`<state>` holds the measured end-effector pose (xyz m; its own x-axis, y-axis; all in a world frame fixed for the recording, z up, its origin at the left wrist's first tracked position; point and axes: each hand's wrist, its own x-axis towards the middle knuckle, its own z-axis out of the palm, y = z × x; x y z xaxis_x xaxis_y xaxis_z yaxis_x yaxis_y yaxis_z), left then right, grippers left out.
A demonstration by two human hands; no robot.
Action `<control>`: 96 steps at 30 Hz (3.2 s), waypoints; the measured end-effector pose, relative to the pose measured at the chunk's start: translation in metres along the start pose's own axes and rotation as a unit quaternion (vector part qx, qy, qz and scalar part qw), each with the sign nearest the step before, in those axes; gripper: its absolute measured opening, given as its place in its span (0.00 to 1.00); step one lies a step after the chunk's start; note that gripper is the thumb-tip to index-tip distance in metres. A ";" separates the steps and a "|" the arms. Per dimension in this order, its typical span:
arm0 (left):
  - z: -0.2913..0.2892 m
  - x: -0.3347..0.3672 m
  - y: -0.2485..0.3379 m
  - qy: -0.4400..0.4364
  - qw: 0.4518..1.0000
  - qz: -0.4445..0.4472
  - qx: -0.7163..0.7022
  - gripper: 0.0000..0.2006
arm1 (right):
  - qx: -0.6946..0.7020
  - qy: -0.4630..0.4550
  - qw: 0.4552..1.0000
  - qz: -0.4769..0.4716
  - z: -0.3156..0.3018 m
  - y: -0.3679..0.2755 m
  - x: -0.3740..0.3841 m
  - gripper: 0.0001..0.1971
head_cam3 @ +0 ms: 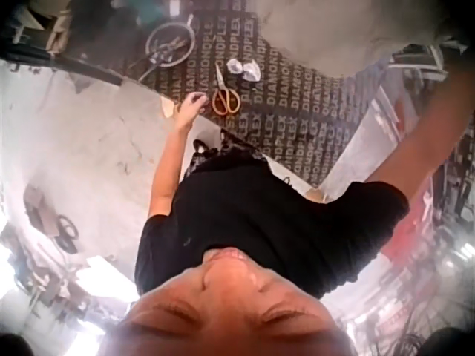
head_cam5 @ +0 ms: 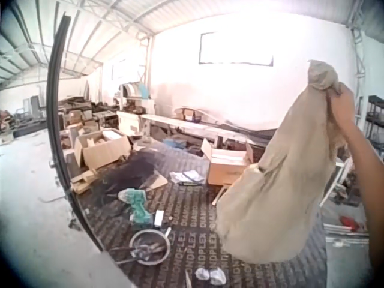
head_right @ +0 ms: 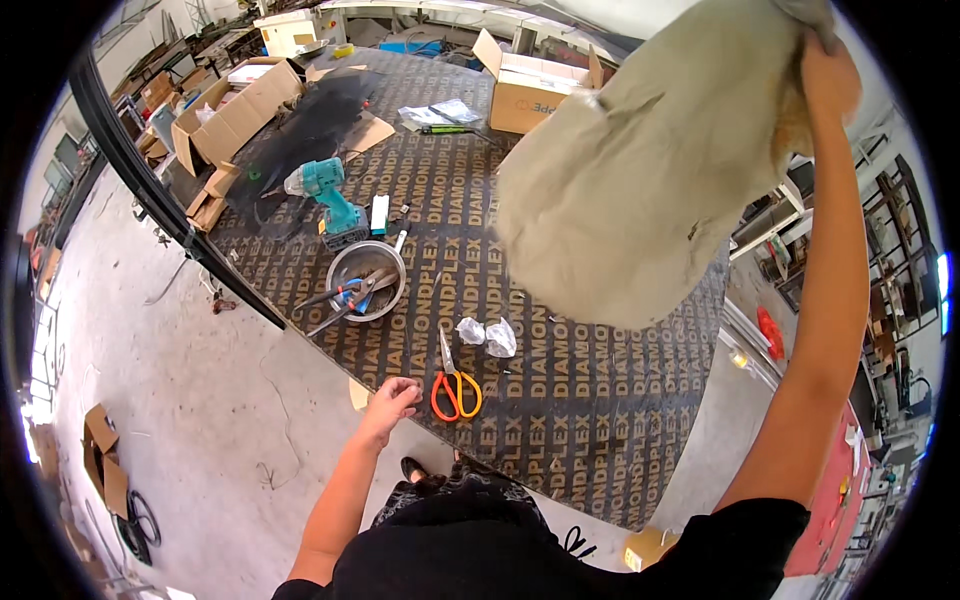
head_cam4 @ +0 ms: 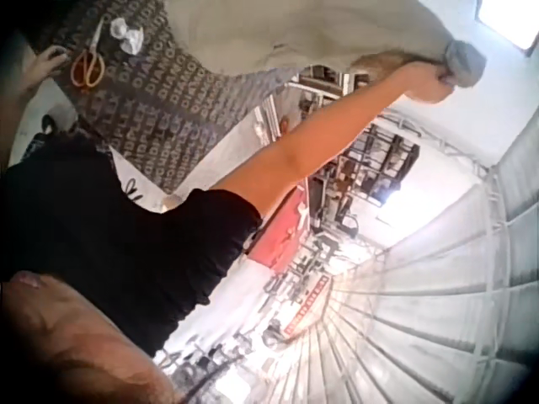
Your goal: The person gathers fasteners into a metal bowl from a shelf and a white bag, then carries the bowl and a drill across a workshop towards a stack of frames.
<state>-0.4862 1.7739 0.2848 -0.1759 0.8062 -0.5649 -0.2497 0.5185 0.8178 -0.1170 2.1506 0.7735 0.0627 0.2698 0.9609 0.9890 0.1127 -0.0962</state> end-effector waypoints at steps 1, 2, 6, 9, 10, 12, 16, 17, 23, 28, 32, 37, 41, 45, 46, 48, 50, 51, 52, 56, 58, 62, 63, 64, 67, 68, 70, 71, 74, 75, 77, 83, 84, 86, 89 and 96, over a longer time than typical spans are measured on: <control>-0.003 -0.001 -0.001 0.002 1.000 -0.001 -0.001 0.14 | 0.001 0.020 0.998 0.062 0.000 0.005 0.000 0.28; -0.005 -0.002 -0.002 0.011 1.000 0.002 -0.007 0.14 | 0.003 0.019 0.998 0.062 0.001 0.011 -0.004 0.28; -0.008 0.006 -0.004 0.020 1.000 0.005 -0.011 0.14 | -0.035 -0.023 0.996 0.079 0.039 0.069 -0.034 0.32; -0.012 0.005 -0.012 0.032 0.999 0.006 -0.030 0.12 | -0.016 -0.248 0.968 0.039 0.060 0.053 -0.114 0.32; -0.014 0.005 -0.018 0.039 0.999 0.010 -0.032 0.12 | -0.039 -0.279 0.959 -0.004 0.075 0.059 -0.145 0.35; -0.021 0.004 -0.035 0.040 0.999 -0.008 -0.035 0.13 | 0.026 -0.192 0.975 -0.105 0.054 0.009 -0.223 0.31; -0.023 -0.004 -0.075 0.050 0.998 -0.030 0.012 0.13 | 0.263 -0.377 0.879 -0.128 0.007 -0.069 -0.371 0.26; -0.020 -0.007 -0.085 0.059 0.998 -0.030 0.012 0.13 | 0.322 -0.450 0.829 -0.079 -0.004 -0.087 -0.407 0.27; -0.014 -0.024 -0.149 0.098 0.992 -0.068 0.039 0.11 | 0.256 -0.639 0.722 -0.075 -0.049 -0.181 -0.542 0.31; -0.010 -0.053 -0.159 0.123 0.987 -0.099 -0.036 0.11 | 0.311 -0.573 0.754 -0.076 -0.006 -0.177 -0.585 0.15; -0.019 -0.064 -0.175 0.153 0.977 -0.127 -0.080 0.10 | 0.568 -0.619 0.244 0.485 -0.008 -0.181 -0.575 0.11; -0.029 -0.068 -0.179 0.163 0.968 -0.143 -0.128 0.10 | 0.600 -0.595 0.137 0.516 -0.036 -0.191 -0.544 0.10; -0.039 -0.071 -0.174 0.144 0.973 -0.111 -0.140 0.11 | 0.553 -0.637 0.433 0.319 -0.037 -0.186 -0.507 0.07; -0.070 -0.094 -0.190 0.196 0.964 -0.074 -0.161 0.11 | 0.241 -0.574 0.775 -0.107 -0.054 -0.184 -0.474 0.14; -0.082 -0.101 -0.203 0.220 0.962 -0.075 -0.145 0.11 | 0.183 -0.559 0.797 -0.139 -0.063 -0.191 -0.468 0.15; -0.109 -0.117 -0.235 0.253 0.957 -0.086 -0.110 0.11 | 0.242 -0.564 0.777 -0.142 -0.084 -0.211 -0.462 0.15; -0.140 -0.134 -0.285 0.279 0.953 -0.107 -0.046 0.11 | 0.289 -0.609 0.720 -0.161 -0.105 -0.240 -0.473 0.15; -0.156 -0.144 -0.319 0.297 0.947 -0.121 -0.002 0.10 | 0.283 -0.644 0.684 -0.193 -0.122 -0.260 -0.477 0.15; -0.169 -0.157 -0.349 0.312 0.938 -0.150 0.013 0.10 | 0.274 -0.676 0.646 -0.224 -0.142 -0.283 -0.485 0.15; -0.203 -0.217 -0.419 0.381 0.887 -0.250 -0.078 0.09 | 0.226 -0.696 0.495 -0.469 -0.221 -0.364 -0.562 0.17; -0.219 -0.247 -0.455 0.399 0.850 -0.259 -0.226 0.10 | 0.298 -0.663 0.398 -0.559 -0.268 -0.395 -0.603 0.20; -0.217 -0.303 -0.594 0.459 0.750 -0.226 -0.420 0.11 | 0.564 -0.570 0.216 -0.557 -0.375 -0.438 -0.689 0.20; -0.215 -0.308 -0.591 0.452 0.755 -0.226 -0.418 0.11 | 0.566 -0.567 0.221 -0.556 -0.389 -0.451 -0.685 0.20; -0.210 -0.312 -0.590 0.454 0.760 -0.229 -0.404 0.11 | 0.523 -0.575 0.164 -0.608 -0.408 -0.464 -0.671 0.21; -0.203 -0.309 -0.578 0.433 0.790 -0.228 -0.370 0.11 | 0.483 -0.556 0.104 -0.668 -0.421 -0.488 -0.693 0.22; -0.200 -0.307 -0.573 0.428 0.796 -0.228 -0.362 0.11 | 0.489 -0.532 0.090 -0.686 -0.420 -0.498 -0.711 0.23; -0.196 -0.304 -0.561 0.419 0.807 -0.225 -0.349 0.11 | 0.519 -0.549 0.079 -0.651 -0.412 -0.515 -0.725 0.23; -0.196 -0.299 -0.556 0.415 0.812 -0.223 -0.345 0.10 | 0.546 -0.569 0.070 -0.611 -0.407 -0.521 -0.730 0.23; -0.199 -0.303 -0.565 0.429 0.802 -0.219 -0.353 0.10 | 0.413 -0.613 0.132 -0.660 -0.415 -0.556 -0.726 0.15; -0.199 -0.309 -0.568 0.436 0.796 -0.218 -0.359 0.10 | 0.373 -0.630 0.135 -0.668 -0.409 -0.566 -0.755 0.14; -0.189 -0.324 -0.582 0.464 0.764 -0.224 -0.389 0.11 | 0.425 -0.609 0.111 -0.660 -0.389 -0.581 -0.820 0.13; -0.196 -0.297 -0.685 0.456 0.749 -0.294 -0.380 0.11 | 0.219 -0.717 0.173 -0.639 -0.181 -0.556 -1.000 0.11; -0.207 -0.343 -0.620 0.488 0.665 -0.278 -0.492 0.13 | 0.138 -0.741 0.183 -0.631 -0.194 -0.557 -0.983 0.11; -0.212 -0.375 -0.591 0.540 0.591 -0.259 -0.541 0.13 | 0.069 -0.735 0.179 -0.650 -0.231 -0.589 -0.963 0.10; -0.260 -0.423 -0.544 0.584 0.564 -0.225 -0.539 0.15 | 0.076 -0.712 0.206 -0.667 -0.276 -0.660 -0.952 0.10; -0.324 -0.488 -0.505 0.720 0.402 -0.024 -0.565 0.15 | 0.125 -0.447 0.210 -0.861 -0.392 -0.901 -1.078 0.10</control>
<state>-0.5825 1.0257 0.1118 -0.3099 -0.6206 -0.7202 -0.4160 -0.5927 0.6897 -1.0225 1.3834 -0.0734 -0.5197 -0.3169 -0.7934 -0.6012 0.7955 0.0761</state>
